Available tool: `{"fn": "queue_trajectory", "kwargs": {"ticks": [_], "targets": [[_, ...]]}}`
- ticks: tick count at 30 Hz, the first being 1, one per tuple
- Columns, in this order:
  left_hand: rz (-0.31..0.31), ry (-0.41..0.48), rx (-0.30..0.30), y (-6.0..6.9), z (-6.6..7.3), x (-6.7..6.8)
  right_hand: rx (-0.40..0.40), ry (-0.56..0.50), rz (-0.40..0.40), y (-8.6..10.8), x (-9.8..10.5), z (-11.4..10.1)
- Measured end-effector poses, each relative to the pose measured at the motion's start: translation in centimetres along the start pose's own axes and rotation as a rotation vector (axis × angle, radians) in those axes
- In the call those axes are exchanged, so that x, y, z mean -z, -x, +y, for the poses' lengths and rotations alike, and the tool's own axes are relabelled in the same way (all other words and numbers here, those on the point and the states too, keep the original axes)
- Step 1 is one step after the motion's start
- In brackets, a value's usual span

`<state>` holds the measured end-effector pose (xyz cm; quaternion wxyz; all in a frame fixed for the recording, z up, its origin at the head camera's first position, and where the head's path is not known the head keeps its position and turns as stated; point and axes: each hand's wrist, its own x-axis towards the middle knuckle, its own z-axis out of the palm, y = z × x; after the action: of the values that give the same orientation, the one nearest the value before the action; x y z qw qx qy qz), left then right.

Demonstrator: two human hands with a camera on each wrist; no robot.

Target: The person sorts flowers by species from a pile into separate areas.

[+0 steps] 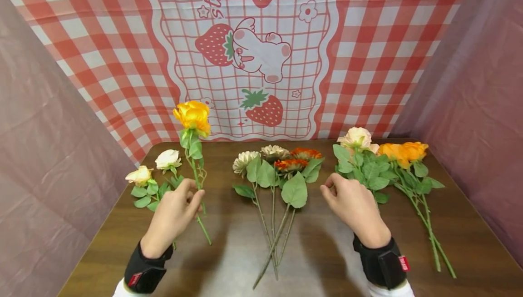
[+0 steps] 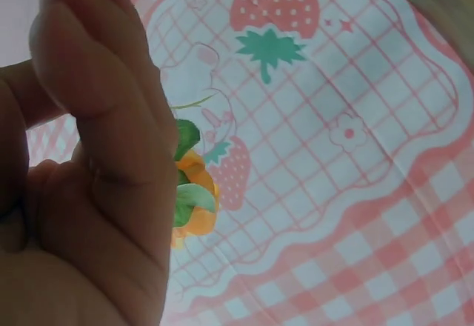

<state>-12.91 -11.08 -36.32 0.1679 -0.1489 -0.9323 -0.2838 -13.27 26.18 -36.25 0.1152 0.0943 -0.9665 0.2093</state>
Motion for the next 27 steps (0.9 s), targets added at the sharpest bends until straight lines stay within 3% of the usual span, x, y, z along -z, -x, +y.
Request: {"fn": "queue_trajectory", "kwargs": {"ticks": [9,19,27], "targets": [[0.035,0.051,-0.113,0.1,0.9,-0.8,0.127,-0.068,-0.019,-0.1,-2.1,-2.4],[-0.006,0.178,-0.184,0.6,2.1,-1.7,0.321,-0.377,-0.128,0.9,-5.1,-6.0],[-0.070,0.308,-0.269,1.0,2.7,-2.8,0.419,-0.605,-0.151,1.3,-7.1,-8.2]]}}
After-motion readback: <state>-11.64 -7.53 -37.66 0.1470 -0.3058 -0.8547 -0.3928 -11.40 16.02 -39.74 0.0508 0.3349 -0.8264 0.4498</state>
